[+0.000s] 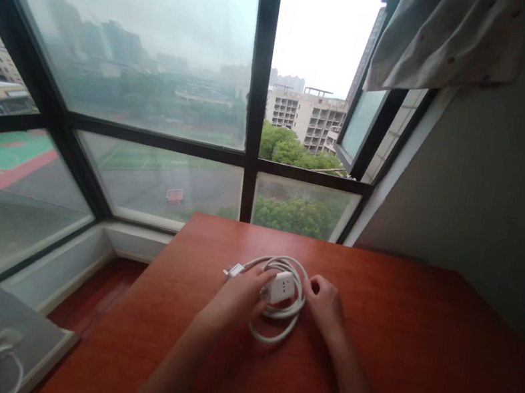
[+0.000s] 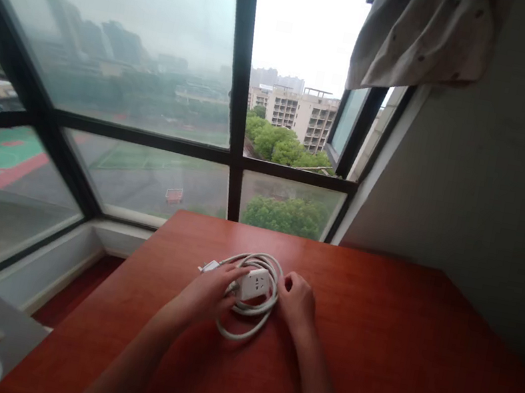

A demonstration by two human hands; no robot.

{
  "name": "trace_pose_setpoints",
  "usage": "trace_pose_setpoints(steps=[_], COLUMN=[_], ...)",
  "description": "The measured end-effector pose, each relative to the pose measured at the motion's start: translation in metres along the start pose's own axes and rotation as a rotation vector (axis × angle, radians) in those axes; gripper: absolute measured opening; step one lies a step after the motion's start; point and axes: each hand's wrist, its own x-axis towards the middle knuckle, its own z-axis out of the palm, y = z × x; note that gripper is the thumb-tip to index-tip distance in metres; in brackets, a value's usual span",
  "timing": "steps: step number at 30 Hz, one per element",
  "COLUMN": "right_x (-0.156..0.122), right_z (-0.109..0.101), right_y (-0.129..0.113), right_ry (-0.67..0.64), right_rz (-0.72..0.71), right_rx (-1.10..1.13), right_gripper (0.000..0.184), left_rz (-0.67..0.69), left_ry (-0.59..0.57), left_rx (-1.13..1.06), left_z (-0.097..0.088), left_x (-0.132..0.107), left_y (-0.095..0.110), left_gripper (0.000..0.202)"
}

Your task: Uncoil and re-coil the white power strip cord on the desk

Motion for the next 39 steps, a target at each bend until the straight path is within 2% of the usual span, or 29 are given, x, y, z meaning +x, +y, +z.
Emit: trace_pose_setpoints(steps=[4, 9, 13, 17, 20, 25, 28, 30, 33, 36, 39], right_x=[-0.002, -0.005, -0.003, 0.000, -0.001, -0.001, 0.000, 0.000, -0.002, -0.008, -0.015], right_z=[-0.004, -0.008, -0.005, -0.002, -0.002, -0.002, -0.003, -0.004, -0.008, -0.012, -0.015], right_y=[-0.010, -0.016, -0.005, 0.001, 0.000, 0.001, 0.002, -0.001, -0.011, -0.027, -0.037], right_ry=[0.037, 0.001, -0.036, -0.172, -0.231, -0.214, -0.154, -0.075, 0.019, -0.018, -0.090], right_rz=[-0.137, -0.245, -0.177, -0.051, -0.026, -0.020, -0.012, 0.011, 0.028, -0.003, -0.056], right_rx=[0.149, 0.223, 0.109, 0.047, 0.044, 0.004, 0.039, 0.126, 0.385, 0.664, 0.833], right_gripper=[0.031, 0.025, 0.024, 0.025, 0.023, 0.025, 0.025, 0.026, 0.036, 0.044, 0.039], left_rz=[0.045, -0.048, -0.019, 0.013, 0.017, 0.030, 0.026, 0.018, 0.007, -0.034, -0.098], left_ry=[0.010, -0.015, -0.001, 0.023, 0.017, 0.016, -0.006, 0.000, 0.023, 0.022, 0.121], left_rx=[-0.023, -0.018, -0.030, -0.025, -0.021, -0.020, -0.039, -0.060, -0.097, -0.138, -0.234], left_z=[0.006, 0.011, 0.009, 0.011, 0.014, 0.013, 0.010, 0.009, 0.010, 0.014, 0.022], left_x=[0.002, 0.004, 0.004, 0.004, 0.003, 0.003, 0.003, 0.004, 0.003, 0.004, 0.009], left_y=[0.002, 0.005, 0.005, 0.002, -0.001, 0.000, 0.002, 0.002, 0.003, 0.001, -0.006], left_gripper=[0.059, 0.058, 0.061, 0.062, 0.063, 0.064, 0.065, 0.065, 0.064, 0.062, 0.053])
